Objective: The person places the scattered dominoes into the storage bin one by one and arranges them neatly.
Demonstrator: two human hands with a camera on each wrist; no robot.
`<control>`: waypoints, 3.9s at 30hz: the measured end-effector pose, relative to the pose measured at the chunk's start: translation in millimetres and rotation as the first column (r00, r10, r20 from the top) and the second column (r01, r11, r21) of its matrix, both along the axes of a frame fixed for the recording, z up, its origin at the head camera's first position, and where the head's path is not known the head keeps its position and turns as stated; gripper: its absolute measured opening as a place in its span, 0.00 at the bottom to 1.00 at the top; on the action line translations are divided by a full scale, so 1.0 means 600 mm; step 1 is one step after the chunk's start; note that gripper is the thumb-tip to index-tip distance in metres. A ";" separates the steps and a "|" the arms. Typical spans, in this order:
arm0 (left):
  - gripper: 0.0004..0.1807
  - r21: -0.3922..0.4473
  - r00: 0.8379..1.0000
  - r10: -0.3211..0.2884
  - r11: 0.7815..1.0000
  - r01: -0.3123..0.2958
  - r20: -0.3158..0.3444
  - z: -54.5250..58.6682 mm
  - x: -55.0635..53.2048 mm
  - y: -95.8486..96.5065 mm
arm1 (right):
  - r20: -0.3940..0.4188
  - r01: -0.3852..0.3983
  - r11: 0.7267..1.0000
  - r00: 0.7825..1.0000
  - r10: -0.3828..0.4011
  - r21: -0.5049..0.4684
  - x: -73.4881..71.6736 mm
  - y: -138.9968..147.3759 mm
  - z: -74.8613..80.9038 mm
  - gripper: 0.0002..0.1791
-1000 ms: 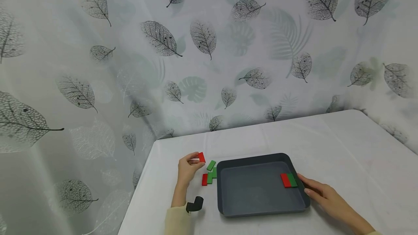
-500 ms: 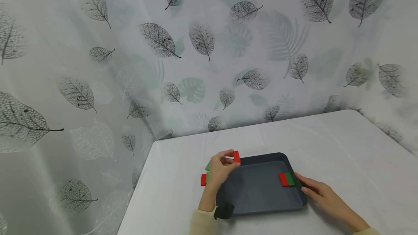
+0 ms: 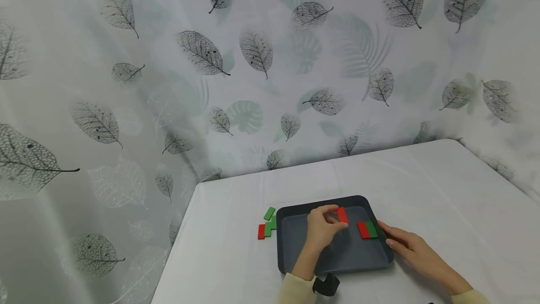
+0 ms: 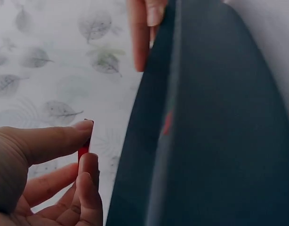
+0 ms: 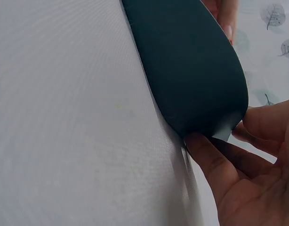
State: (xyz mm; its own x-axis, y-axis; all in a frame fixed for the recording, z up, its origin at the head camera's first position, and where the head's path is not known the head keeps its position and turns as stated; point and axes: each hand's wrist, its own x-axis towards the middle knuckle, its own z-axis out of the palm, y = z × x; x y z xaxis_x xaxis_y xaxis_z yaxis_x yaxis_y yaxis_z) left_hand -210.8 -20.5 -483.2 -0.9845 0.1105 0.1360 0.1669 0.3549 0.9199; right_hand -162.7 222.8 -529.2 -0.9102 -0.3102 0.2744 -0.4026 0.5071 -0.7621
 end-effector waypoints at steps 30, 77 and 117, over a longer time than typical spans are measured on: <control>0.22 -0.205 0.995 0.096 0.975 -0.089 0.024 -0.046 0.007 0.070 | -0.013 0.023 1.000 1.000 -0.022 0.015 -0.001 0.002 -0.002 0.25; 0.26 0.113 0.940 0.208 0.976 -0.184 -0.270 0.097 -0.005 -0.215 | -0.066 -0.007 1.000 0.998 0.006 -0.020 -0.005 0.005 -0.002 0.25; 0.33 -0.208 0.983 0.156 0.969 -0.134 0.094 -0.069 -0.028 -0.363 | 0.003 0.004 1.000 1.000 -0.004 0.000 -0.007 0.002 -0.007 0.25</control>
